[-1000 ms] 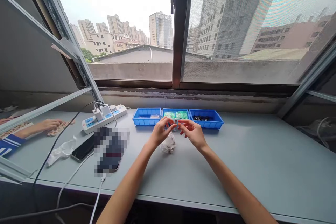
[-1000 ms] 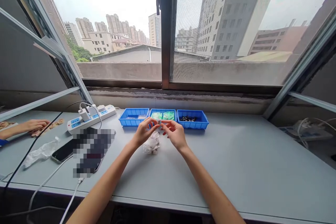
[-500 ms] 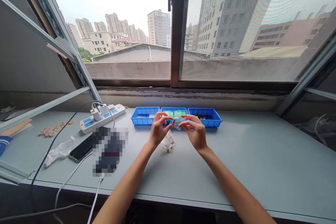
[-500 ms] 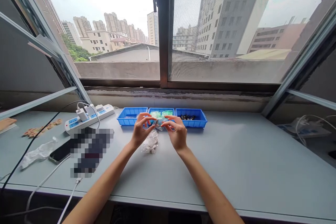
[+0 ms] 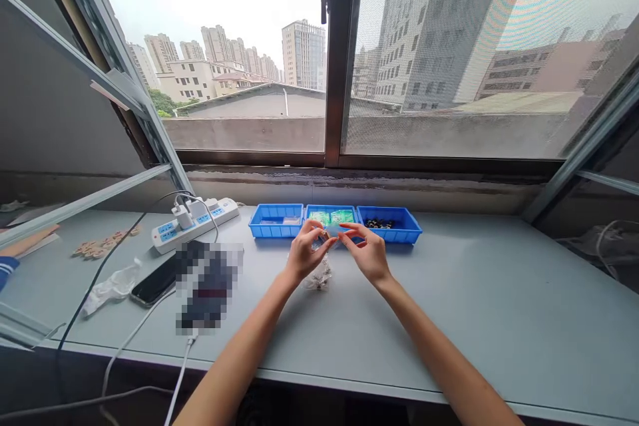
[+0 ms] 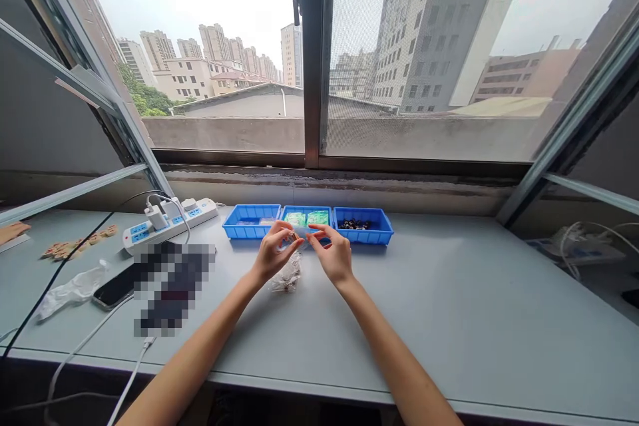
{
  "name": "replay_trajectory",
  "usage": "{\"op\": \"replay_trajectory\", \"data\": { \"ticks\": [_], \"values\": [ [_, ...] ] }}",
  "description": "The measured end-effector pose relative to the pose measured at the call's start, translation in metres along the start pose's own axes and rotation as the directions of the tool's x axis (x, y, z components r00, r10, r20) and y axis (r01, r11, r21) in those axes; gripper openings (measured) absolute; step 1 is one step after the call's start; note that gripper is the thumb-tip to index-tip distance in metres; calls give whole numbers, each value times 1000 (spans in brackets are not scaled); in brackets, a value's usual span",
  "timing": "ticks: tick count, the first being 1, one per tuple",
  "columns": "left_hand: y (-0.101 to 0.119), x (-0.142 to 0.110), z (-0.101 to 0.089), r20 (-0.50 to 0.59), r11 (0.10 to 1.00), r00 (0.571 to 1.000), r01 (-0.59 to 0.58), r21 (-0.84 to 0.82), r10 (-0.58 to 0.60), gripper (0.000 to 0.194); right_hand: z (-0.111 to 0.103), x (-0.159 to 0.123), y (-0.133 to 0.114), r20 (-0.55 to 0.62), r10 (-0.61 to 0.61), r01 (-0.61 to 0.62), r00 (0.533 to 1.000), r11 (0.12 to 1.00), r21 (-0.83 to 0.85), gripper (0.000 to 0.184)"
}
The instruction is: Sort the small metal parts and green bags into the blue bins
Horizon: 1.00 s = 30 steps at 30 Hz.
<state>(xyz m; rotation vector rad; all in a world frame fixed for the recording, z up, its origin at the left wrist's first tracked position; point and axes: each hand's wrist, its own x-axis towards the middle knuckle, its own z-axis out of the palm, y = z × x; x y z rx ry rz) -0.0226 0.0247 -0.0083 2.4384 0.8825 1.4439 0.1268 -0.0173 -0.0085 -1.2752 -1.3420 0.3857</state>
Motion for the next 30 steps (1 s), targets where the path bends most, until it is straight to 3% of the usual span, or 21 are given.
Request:
{"op": "replay_trajectory", "data": {
  "ticks": [3, 6, 7, 9, 13, 16, 20, 30],
  "values": [
    [-6, 2, 0, 15, 999, 1000, 24, -31, -23, 31, 3, 0, 0, 41, 81, -84, 996, 994, 75, 30],
    [-18, 6, -10, -160, 987, 976, 158, 41, -149, 32, 4, -1, 1, 49, 103, -108, 993, 989, 101, 31],
    [-24, 7, -16, -256, 969, 944, 235, 77, -209, 31, 4, -1, 1, 47, 101, -105, 994, 990, 89, 31],
    [-36, 9, -30, -465, 885, 820, 443, 144, -335, 28, 4, -2, 1, 45, 96, -98, 994, 994, 47, 31],
    [-58, 8, -58, -599, 785, 691, 599, 160, -405, 21, 4, -4, -1, 66, 104, -103, 992, 994, -20, 37],
    [-65, 7, -67, -644, 718, 634, 672, 184, -428, 19, 4, -5, -3, 85, 103, -102, 991, 995, -19, 39],
    [-68, 7, -66, -641, 657, 621, 717, 232, -451, 13, 4, -6, -2, 93, 94, -91, 991, 995, -37, 36],
    [-74, 9, -68, -560, 654, 706, 674, 344, -433, 16, 7, -8, -5, 137, 86, -79, 987, 995, -56, 35]
  ]
}}
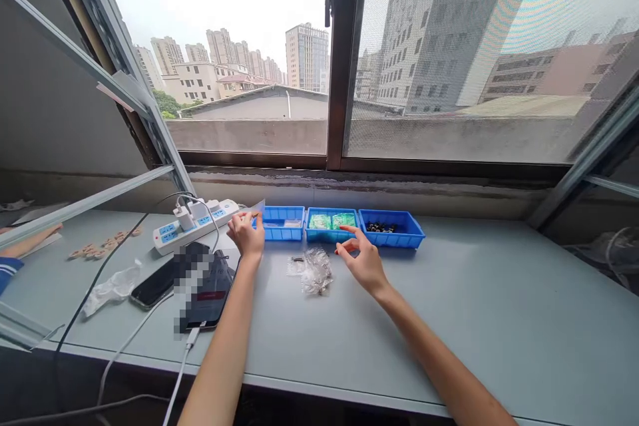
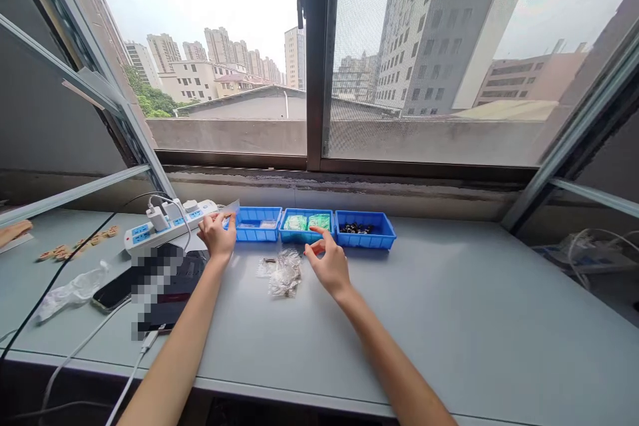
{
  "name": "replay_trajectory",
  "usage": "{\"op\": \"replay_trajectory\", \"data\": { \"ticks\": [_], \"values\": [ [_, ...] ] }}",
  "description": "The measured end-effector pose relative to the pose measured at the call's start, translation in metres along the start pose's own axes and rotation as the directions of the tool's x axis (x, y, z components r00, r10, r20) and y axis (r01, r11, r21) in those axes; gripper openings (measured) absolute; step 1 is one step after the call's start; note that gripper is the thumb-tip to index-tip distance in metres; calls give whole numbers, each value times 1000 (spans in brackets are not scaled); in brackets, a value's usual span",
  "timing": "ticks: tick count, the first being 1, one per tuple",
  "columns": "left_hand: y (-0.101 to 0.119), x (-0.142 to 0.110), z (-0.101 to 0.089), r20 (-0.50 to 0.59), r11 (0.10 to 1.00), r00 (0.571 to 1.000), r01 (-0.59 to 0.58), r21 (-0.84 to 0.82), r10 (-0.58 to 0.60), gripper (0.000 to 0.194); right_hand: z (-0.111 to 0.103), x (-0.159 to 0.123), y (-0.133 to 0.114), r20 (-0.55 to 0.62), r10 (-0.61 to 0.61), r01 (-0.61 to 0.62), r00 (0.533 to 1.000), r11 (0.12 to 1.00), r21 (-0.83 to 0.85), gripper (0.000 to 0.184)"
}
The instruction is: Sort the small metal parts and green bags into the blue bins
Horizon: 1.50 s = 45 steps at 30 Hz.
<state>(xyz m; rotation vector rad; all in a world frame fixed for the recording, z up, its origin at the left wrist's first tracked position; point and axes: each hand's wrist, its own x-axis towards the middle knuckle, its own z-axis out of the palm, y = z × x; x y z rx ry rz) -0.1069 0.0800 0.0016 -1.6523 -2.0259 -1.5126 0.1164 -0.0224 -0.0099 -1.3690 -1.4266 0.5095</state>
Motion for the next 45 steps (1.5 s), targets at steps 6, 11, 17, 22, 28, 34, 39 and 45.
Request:
{"op": "replay_trajectory", "data": {
  "ticks": [6, 11, 17, 22, 28, 34, 39, 45],
  "values": [
    [-2, 1, 9, 30, 999, 999, -29, 22, 29, 18, 5, -2, 6, 50, 24, -22, 998, 999, -46, 34],
    [-3, -2, 11, 68, 998, 997, -34, 57, 30, 21, 5, -2, 8, 62, 32, -22, 998, 988, -154, 27],
    [3, -4, 8, 138, 991, 990, -55, 118, 39, 24, 6, -6, 0, 173, 23, 36, 985, 943, -330, 20],
    [10, -5, 5, 167, 981, 986, -34, 192, 2, 22, 6, -8, -2, 223, 31, 52, 974, 933, -357, 21],
    [14, -5, 4, 116, 978, 988, -116, 173, 97, 30, 6, -10, -5, 304, -59, 176, 951, 911, -374, 20],
    [31, -15, 4, 107, 965, 963, -255, 64, 247, 19, 7, -14, -7, 457, -129, 337, 880, 848, -409, 37],
    [58, -49, 3, 242, 726, 688, -674, -137, 684, 14, 8, -16, -5, 484, -55, 308, 873, 834, -459, 43],
    [68, -71, 9, 426, 567, 420, -761, -316, 801, 26, 7, -12, -7, 477, -14, 252, 879, 862, -439, 17]
  ]
}}
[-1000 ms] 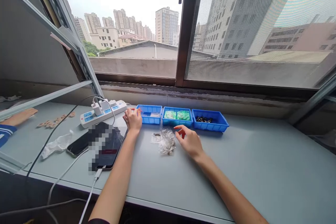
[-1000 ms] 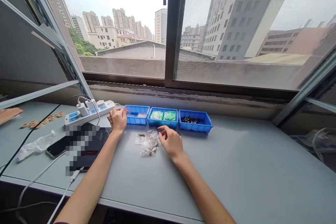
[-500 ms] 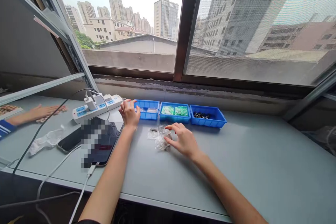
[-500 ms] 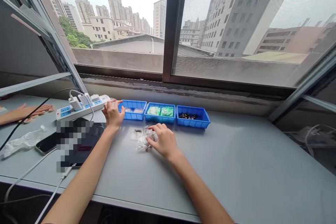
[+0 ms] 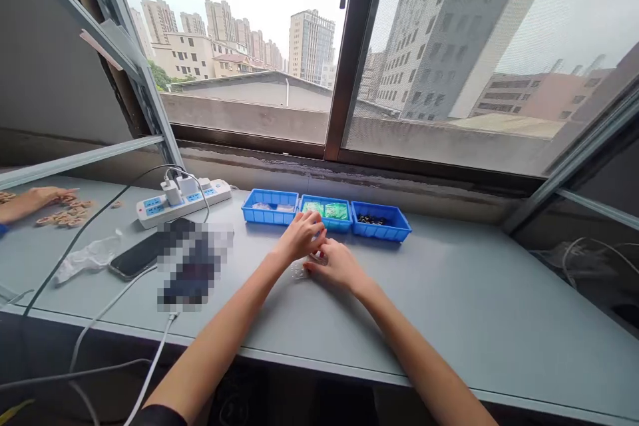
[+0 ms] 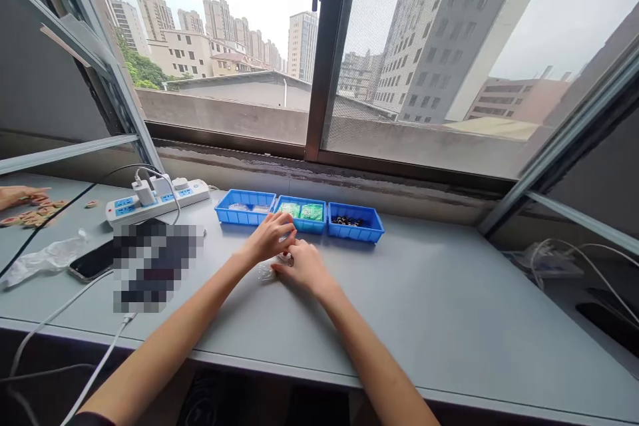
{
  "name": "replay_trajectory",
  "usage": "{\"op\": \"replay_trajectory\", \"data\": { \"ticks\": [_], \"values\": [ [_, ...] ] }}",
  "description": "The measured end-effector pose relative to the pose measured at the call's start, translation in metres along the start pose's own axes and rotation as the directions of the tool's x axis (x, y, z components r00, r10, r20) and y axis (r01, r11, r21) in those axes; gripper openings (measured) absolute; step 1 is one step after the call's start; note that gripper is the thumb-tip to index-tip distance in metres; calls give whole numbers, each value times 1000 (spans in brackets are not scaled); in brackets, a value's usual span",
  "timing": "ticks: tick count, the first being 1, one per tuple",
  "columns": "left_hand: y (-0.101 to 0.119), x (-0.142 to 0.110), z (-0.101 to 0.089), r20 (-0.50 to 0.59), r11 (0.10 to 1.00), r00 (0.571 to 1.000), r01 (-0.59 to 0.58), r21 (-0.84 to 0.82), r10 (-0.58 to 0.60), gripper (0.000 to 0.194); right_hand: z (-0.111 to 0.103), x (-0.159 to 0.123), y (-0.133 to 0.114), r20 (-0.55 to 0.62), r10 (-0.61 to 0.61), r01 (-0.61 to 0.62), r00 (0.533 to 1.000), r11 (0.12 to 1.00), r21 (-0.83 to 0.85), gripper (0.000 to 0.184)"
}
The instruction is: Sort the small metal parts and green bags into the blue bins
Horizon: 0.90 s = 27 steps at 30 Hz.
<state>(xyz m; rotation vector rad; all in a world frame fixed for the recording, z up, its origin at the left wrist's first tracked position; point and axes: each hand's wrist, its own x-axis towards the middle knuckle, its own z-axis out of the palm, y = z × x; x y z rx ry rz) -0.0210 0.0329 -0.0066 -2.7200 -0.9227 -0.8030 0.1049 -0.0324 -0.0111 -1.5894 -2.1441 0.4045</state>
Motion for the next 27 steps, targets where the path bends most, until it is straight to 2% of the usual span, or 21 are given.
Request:
{"op": "replay_trajectory", "data": {
  "ticks": [3, 6, 10, 13, 16, 19, 21, 24, 27],
  "values": [
    [-5, -3, 0, -13, 995, 997, 77, -56, -78, 27, 0, 1, 9, -10, -41, 42, 999, 975, 220, 12],
    [-11, -7, -3, -34, 990, 992, 122, -66, -124, 29, -3, 3, 22, -24, -21, 30, 999, 894, 446, 11],
    [-15, -10, -7, -55, 990, 990, 125, -63, -129, 35, -11, 7, 31, -100, 40, 17, 994, 860, 511, 22],
    [-11, -7, -8, -83, 983, 991, 94, -156, -108, 38, -19, 10, 27, -201, 114, 28, 973, 807, 590, 36],
    [-3, -2, -7, -159, 933, 981, 52, -356, -115, 43, -22, 12, 18, -278, 192, 73, 941, 687, 723, 49],
    [7, 2, -9, -233, 857, 958, 25, -514, -168, 45, -25, 13, 9, -289, 259, 108, 922, 545, 832, 56],
    [12, 3, -11, -268, 820, 937, 31, -572, -222, 43, -27, 12, 5, -279, 302, 108, 911, 479, 871, 61],
    [15, 4, -14, -319, 809, 897, 66, -584, -304, 39, -32, 10, 3, -285, 320, 111, 904, 467, 877, 62],
    [15, 4, -14, -361, 833, 872, 90, -545, -331, 35, -33, 8, 6, -338, 310, 133, 889, 531, 837, 50]
  ]
}}
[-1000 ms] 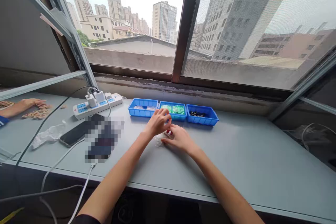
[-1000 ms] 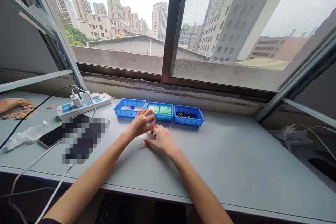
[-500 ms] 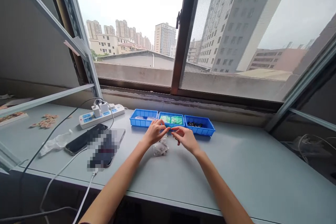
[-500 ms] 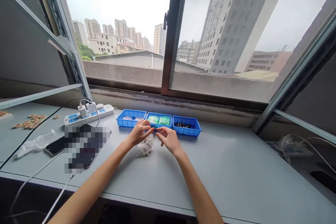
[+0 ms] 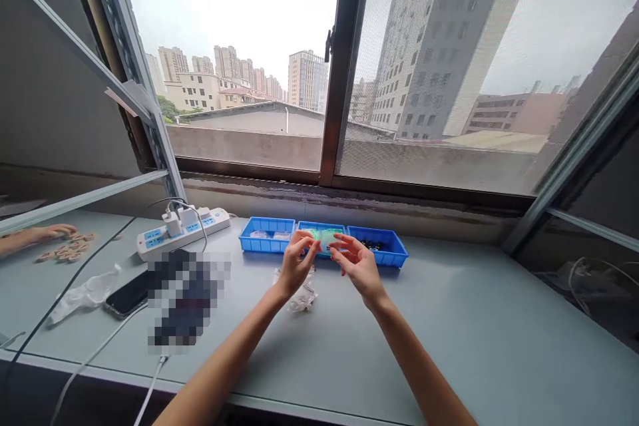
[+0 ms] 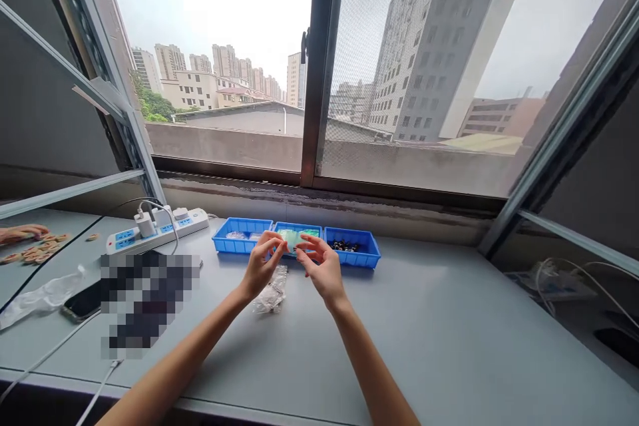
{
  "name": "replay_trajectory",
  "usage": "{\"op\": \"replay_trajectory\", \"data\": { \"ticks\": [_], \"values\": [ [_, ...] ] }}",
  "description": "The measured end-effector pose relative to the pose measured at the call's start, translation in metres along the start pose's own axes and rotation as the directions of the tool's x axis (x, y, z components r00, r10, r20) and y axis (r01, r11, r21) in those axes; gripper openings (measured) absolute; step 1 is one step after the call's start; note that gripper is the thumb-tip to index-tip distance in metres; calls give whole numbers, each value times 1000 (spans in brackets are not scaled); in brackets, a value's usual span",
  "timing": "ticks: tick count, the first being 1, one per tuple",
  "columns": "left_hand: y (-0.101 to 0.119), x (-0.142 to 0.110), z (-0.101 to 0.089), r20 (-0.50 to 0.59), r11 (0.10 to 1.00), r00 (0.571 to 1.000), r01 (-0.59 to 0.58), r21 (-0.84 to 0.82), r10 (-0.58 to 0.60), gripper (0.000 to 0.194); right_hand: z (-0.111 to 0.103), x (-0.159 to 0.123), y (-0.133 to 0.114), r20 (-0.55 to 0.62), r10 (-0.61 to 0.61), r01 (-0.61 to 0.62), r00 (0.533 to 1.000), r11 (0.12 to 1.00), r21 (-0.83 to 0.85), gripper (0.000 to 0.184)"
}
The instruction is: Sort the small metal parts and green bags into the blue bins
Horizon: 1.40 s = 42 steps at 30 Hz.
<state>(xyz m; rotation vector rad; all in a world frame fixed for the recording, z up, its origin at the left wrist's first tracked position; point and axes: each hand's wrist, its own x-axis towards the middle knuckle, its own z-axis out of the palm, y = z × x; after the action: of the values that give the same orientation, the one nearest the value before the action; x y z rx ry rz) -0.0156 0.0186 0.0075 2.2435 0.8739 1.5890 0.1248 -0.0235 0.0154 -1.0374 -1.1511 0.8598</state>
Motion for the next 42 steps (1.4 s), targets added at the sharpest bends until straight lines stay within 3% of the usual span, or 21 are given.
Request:
{"op": "replay_trajectory", "data": {
  "ticks": [6, 10, 14, 18, 20, 23, 26, 30, 33, 36, 39, 40, 42],
  "values": [
    [-2, -3, 4, -37, 986, 990, -135, 100, 139, 15, -4, -6, 5, -57, -230, 210, 972, 947, -242, 26],
    [-2, -5, 5, -57, 972, 979, -185, 142, 194, 13, -6, -10, 5, -24, -472, 403, 881, 777, -483, 27],
    [-3, -7, 6, -61, 957, 971, -215, 196, 231, 15, -9, -11, 8, 23, -606, 468, 795, 590, -658, 29],
    [-4, -9, 5, -95, 929, 953, -253, 271, 287, 14, -11, -11, 10, 24, -659, 488, 752, 531, -693, 28],
    [-3, -10, 4, -85, 910, 941, -289, 299, 327, 12, -11, -11, 10, 13, -657, 482, 754, 539, -691, 29],
    [-1, -10, 3, -46, 909, 949, -285, 304, 313, 12, -7, -13, 7, -4, -597, 447, 803, 607, -657, 30],
    [0, -9, 3, -43, 934, 969, -221, 280, 242, 15, -1, -14, 5, -75, -469, 357, 880, 757, -548, 33],
    [-1, -7, 3, -46, 972, 991, -116, 205, 128, 22, 5, -12, 7, -199, -201, 138, 959, 947, -291, 39],
    [-2, -5, 4, 66, 993, 995, -77, 84, 71, 21, 5, -8, 11, -201, -78, 47, 976, 987, -156, 43],
    [-9, -3, 2, 127, 999, 992, -32, 29, 28, 24, 4, -6, 14, -181, -38, 18, 983, 994, -111, 46],
    [-24, 3, -8, -30, 983, 996, 92, 158, -89, 23, 5, -6, 17, -155, -31, 12, 987, 993, -119, 46],
    [-31, 5, -14, -151, 951, 973, 204, 231, -172, 22, 5, -6, 18, -147, -35, 15, 988, 991, -132, 46],
    [-46, 10, -28, -366, 854, 881, 419, 309, -301, 21, 5, -6, 21, -137, -48, 25, 989, 985, -168, 44]
  ]
}}
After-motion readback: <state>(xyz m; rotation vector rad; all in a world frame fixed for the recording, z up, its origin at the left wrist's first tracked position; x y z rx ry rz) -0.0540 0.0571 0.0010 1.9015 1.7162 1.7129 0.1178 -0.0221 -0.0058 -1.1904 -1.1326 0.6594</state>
